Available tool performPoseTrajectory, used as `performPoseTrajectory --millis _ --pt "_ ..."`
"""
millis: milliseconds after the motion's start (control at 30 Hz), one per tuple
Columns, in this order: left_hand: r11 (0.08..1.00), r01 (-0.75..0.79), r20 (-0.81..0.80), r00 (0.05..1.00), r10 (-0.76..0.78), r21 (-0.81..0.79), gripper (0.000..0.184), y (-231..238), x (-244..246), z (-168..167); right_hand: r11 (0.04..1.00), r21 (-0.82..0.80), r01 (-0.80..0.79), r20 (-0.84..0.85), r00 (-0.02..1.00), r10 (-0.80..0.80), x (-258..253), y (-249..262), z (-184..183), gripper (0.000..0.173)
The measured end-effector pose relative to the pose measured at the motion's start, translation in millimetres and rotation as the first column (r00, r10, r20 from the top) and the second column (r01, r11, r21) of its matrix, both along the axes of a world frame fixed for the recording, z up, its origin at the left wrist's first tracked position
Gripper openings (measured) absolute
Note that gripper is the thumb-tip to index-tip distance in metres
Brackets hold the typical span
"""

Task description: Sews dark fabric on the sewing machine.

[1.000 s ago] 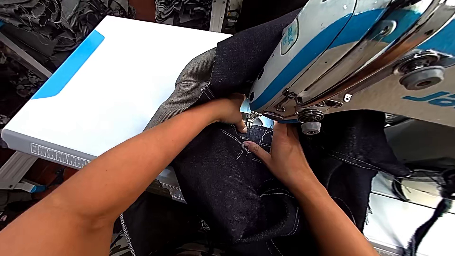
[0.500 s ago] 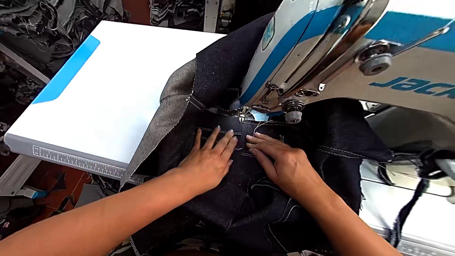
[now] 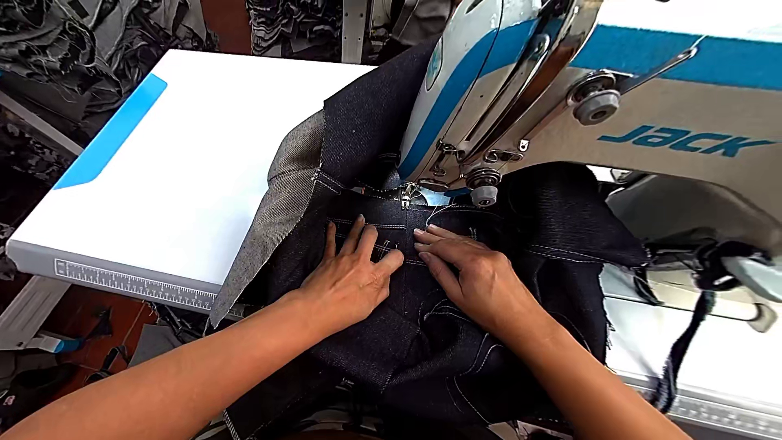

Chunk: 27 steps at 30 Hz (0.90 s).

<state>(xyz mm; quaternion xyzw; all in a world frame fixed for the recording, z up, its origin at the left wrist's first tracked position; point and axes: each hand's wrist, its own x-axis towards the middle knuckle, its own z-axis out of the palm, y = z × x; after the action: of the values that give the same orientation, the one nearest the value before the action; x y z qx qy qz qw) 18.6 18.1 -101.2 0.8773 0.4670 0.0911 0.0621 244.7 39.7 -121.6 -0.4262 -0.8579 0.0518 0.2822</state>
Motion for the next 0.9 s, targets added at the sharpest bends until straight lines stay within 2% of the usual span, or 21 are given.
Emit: performPoseTrajectory --millis 67,200,267,367,500,633,900 --pt "1.000 -0.028 0.019 0.999 0.028 0.000 0.027 1.5 0.7 -0.6 1.000 0.001 0.000 -0.007 1.000 0.000 -0.6 0.0 -0.4 0.034" --pt "0.990 -0.114 0.016 0.993 0.116 -0.081 0.037 1.9 5.1 6.4 1.000 -0.001 0.006 -0.001 1.000 -0.006 -1.2 -1.3 0.2 0.033" --pt "0.995 -0.080 0.051 0.996 0.078 0.054 0.031 -0.5 5.9 -1.7 1.000 0.003 0.007 0.003 1.000 -0.007 -1.5 -1.5 0.3 0.034" --pt "0.995 0.052 0.007 0.999 -0.053 0.079 0.053 -2.6 4.1 -7.2 1.000 0.001 0.012 0.015 1.000 -0.012 -2.1 -1.6 0.3 0.034" --pt "0.997 0.063 -0.080 0.995 -0.059 0.052 0.045 -4.5 5.0 -3.7 1.000 -0.004 0.009 0.024 1.000 -0.009 -2.0 -1.5 1.7 0.035" --pt "0.999 0.048 -0.059 0.997 -0.048 -0.005 0.035 -1.9 5.1 0.4 1.000 -0.007 0.010 0.019 1.000 -0.010 -2.1 -1.8 2.3 0.035" --pt "0.993 0.067 -0.023 0.997 -0.069 -0.096 0.038 20.8 3.3 3.8 1.000 -0.017 0.023 0.029 0.999 -0.023 -1.8 13.8 4.5 0.035"
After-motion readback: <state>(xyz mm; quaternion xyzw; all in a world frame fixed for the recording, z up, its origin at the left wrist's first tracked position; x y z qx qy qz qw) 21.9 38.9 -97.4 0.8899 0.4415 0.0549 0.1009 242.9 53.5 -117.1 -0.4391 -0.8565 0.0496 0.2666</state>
